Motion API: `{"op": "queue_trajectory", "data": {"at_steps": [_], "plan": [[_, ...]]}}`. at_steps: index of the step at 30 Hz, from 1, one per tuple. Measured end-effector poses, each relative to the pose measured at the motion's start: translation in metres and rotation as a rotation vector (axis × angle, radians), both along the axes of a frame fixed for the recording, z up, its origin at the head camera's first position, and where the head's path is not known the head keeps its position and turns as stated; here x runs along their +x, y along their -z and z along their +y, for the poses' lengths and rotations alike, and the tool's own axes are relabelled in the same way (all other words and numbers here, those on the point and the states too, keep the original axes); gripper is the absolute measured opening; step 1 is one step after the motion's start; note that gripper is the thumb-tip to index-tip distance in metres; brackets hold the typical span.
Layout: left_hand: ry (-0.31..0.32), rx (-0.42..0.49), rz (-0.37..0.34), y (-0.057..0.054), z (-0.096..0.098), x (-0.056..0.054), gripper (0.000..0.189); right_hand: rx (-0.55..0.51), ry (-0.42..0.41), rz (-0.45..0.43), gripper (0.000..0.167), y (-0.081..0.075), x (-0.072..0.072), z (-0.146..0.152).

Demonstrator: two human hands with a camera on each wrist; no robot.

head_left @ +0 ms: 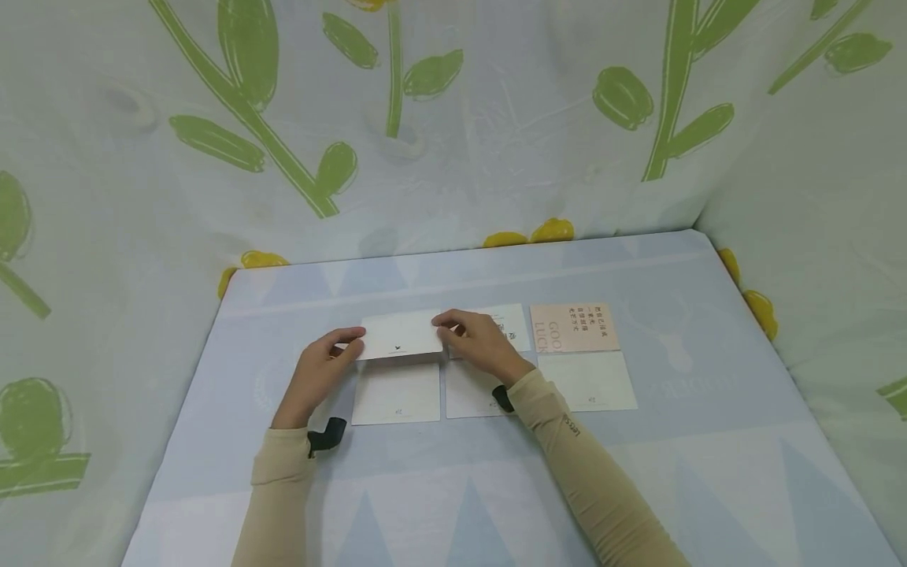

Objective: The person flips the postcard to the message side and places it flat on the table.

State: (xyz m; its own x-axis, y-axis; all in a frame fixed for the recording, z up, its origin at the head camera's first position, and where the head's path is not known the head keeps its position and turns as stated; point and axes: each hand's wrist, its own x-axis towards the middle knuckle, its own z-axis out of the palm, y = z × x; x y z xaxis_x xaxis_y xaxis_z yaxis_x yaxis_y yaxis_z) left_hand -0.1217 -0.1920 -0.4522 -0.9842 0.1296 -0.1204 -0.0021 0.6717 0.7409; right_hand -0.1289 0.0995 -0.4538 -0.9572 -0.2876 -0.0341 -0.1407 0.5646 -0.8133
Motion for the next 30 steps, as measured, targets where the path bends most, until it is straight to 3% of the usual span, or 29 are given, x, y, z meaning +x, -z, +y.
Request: {"op": "queue_trajectory", "data": {"at_steps": [12,24,30], "plan": [[0.039,-0.247,0.145,-0.002,0.014,0.008,0.044,0.125,-0.022,0.021,0.032,0.001,-0.002,-0.005],[0.021,-0.347,0.154,0.005,0.018,0.005,0.047,0.210,-0.066,-0.009,0.037,0.004,-0.002,-0.009],[0.013,-0.382,0.170,0.008,0.019,0.003,0.046,0.259,-0.067,0.018,0.035,0.005,-0.003,-0.010]]}}
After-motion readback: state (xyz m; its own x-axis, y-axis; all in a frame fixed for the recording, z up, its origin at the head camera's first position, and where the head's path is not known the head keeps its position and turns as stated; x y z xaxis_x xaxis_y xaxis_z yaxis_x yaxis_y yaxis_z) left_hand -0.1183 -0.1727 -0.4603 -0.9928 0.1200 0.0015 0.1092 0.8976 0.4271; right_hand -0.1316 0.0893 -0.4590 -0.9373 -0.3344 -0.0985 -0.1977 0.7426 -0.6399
